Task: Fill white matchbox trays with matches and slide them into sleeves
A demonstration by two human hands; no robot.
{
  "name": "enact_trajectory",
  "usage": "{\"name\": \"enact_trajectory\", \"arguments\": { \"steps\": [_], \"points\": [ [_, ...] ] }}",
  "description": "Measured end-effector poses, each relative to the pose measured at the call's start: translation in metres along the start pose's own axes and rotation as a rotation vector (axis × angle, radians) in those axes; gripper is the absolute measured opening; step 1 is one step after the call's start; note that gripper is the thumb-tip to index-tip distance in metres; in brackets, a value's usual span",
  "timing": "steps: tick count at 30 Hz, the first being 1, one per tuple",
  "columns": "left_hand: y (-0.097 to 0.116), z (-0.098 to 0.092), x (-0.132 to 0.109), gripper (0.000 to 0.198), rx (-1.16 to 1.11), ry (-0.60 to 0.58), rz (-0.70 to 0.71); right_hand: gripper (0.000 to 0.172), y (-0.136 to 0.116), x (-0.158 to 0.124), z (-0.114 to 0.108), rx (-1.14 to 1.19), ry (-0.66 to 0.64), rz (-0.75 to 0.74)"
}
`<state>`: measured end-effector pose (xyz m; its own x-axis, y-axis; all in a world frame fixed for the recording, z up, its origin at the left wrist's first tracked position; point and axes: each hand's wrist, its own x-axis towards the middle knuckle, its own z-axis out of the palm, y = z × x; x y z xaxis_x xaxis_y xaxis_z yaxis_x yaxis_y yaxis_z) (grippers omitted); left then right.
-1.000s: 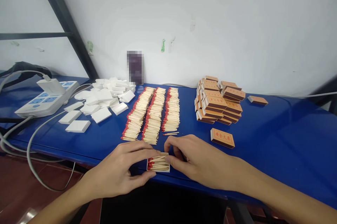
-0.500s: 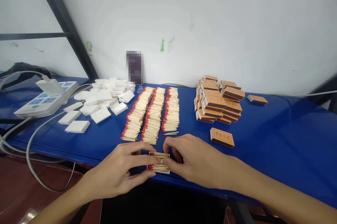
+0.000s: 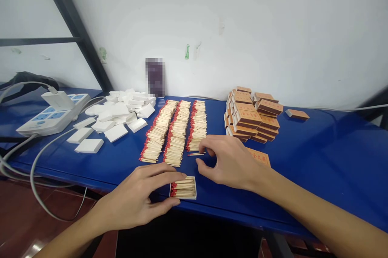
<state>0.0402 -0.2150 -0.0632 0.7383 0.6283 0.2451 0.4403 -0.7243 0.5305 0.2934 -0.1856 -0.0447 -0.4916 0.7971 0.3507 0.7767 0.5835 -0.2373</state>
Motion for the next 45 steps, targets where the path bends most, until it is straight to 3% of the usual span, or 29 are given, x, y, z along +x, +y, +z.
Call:
{"name": "enact_trajectory", "arguments": {
  "steps": [13, 21, 45],
  "points": [
    [0.001, 0.002, 0.0, 0.026, -0.003, 0.026, 0.031, 0.028, 0.008, -0.011, 0.006, -0.099, -0.079, -0.071],
    [0.001, 0.0, 0.001, 0.028, 0.017, 0.031, 0.032, 0.023, 0.014, -0.01, 0.007, -0.072, 0.001, -0.05],
    [-0.002, 0.002, 0.0, 0.029, 0.011, 0.033, 0.041, 0.013, 0.006, -0.003, 0.014, 0.209, -0.026, 0.042]
  ]
}}
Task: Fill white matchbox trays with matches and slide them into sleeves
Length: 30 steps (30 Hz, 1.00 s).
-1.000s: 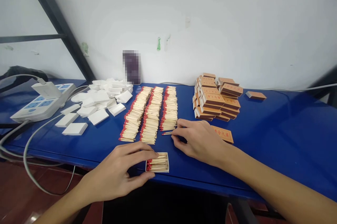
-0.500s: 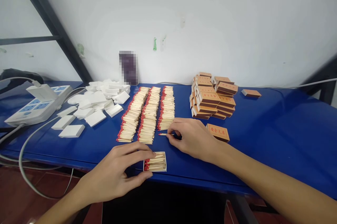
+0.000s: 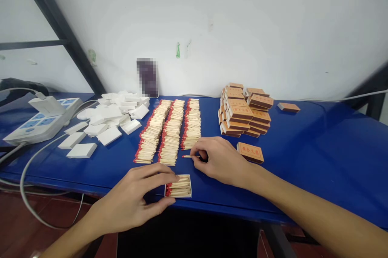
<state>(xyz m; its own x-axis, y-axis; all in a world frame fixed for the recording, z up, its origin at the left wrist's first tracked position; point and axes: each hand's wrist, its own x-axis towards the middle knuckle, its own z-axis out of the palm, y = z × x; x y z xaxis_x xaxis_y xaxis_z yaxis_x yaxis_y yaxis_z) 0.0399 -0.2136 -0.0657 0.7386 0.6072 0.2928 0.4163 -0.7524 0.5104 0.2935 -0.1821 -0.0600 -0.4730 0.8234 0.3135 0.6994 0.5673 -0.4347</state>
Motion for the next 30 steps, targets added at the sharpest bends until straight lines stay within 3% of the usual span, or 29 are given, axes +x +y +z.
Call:
{"name": "enact_trajectory", "arguments": {
  "steps": [7, 14, 30],
  "points": [
    [0.0, 0.001, -0.001, 0.03, 0.011, 0.001, 0.001, 0.014, -0.001, -0.003, 0.0, -0.017, 0.028, -0.036],
    [0.001, 0.0, 0.0, 0.03, -0.002, -0.012, 0.003, 0.026, 0.003, -0.011, 0.0, -0.073, 0.012, -0.125],
    [0.001, 0.001, 0.0, 0.03, 0.013, 0.006, 0.003, 0.021, 0.003, -0.009, 0.001, -0.116, 0.024, -0.136]
  ]
}}
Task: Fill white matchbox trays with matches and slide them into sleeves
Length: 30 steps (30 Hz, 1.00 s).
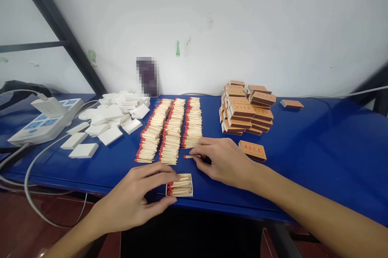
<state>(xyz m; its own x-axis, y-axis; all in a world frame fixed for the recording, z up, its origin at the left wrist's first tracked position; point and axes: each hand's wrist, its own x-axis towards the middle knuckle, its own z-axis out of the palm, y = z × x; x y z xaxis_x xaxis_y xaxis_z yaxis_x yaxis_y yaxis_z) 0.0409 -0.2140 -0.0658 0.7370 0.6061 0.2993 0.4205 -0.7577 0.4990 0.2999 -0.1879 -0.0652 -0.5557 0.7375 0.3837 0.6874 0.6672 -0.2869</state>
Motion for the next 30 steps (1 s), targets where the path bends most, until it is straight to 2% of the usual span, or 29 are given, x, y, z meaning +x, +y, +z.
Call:
{"name": "enact_trajectory", "arguments": {
  "steps": [8, 30],
  "points": [
    [-0.0004, 0.0, 0.0, 0.028, 0.002, 0.006, 0.003, 0.021, 0.0047, 0.0045, -0.0002, 0.007, 0.028, 0.072],
    [0.0002, -0.0001, 0.0, 0.028, -0.002, 0.003, 0.005, 0.021, -0.0026, 0.0062, -0.0007, 0.061, 0.019, 0.054]
  ]
}}
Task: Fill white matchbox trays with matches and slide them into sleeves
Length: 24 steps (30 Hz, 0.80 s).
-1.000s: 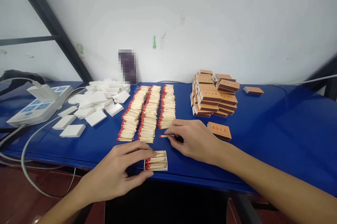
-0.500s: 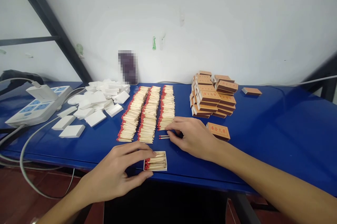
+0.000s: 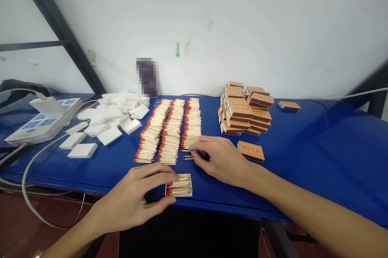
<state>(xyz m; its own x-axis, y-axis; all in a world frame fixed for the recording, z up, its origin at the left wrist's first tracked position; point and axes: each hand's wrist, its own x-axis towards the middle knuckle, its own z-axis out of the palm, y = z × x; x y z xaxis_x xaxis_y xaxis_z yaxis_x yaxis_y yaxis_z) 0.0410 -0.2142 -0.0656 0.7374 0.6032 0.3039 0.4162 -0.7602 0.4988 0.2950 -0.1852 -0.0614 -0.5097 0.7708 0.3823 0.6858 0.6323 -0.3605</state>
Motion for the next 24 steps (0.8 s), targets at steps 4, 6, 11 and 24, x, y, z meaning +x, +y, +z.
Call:
{"name": "enact_trajectory", "arguments": {
  "steps": [4, 6, 11, 24],
  "points": [
    [-0.0006, 0.0, -0.0002, 0.029, 0.001, -0.003, 0.001, 0.022, 0.0008, -0.0004, -0.0006, -0.019, 0.027, -0.005],
    [-0.0008, 0.0002, -0.0003, 0.029, 0.001, -0.003, 0.003, 0.022, 0.0012, -0.0007, -0.0007, -0.018, 0.015, 0.003],
    [-0.0007, 0.0002, -0.0006, 0.03, 0.004, 0.0, -0.002, 0.023, 0.0006, -0.001, -0.0002, -0.007, -0.019, -0.013],
    [-0.0001, 0.0001, 0.0003, 0.027, -0.006, -0.003, 0.002, 0.024, 0.0003, -0.0019, -0.0016, -0.043, -0.01, 0.002]
  ]
}}
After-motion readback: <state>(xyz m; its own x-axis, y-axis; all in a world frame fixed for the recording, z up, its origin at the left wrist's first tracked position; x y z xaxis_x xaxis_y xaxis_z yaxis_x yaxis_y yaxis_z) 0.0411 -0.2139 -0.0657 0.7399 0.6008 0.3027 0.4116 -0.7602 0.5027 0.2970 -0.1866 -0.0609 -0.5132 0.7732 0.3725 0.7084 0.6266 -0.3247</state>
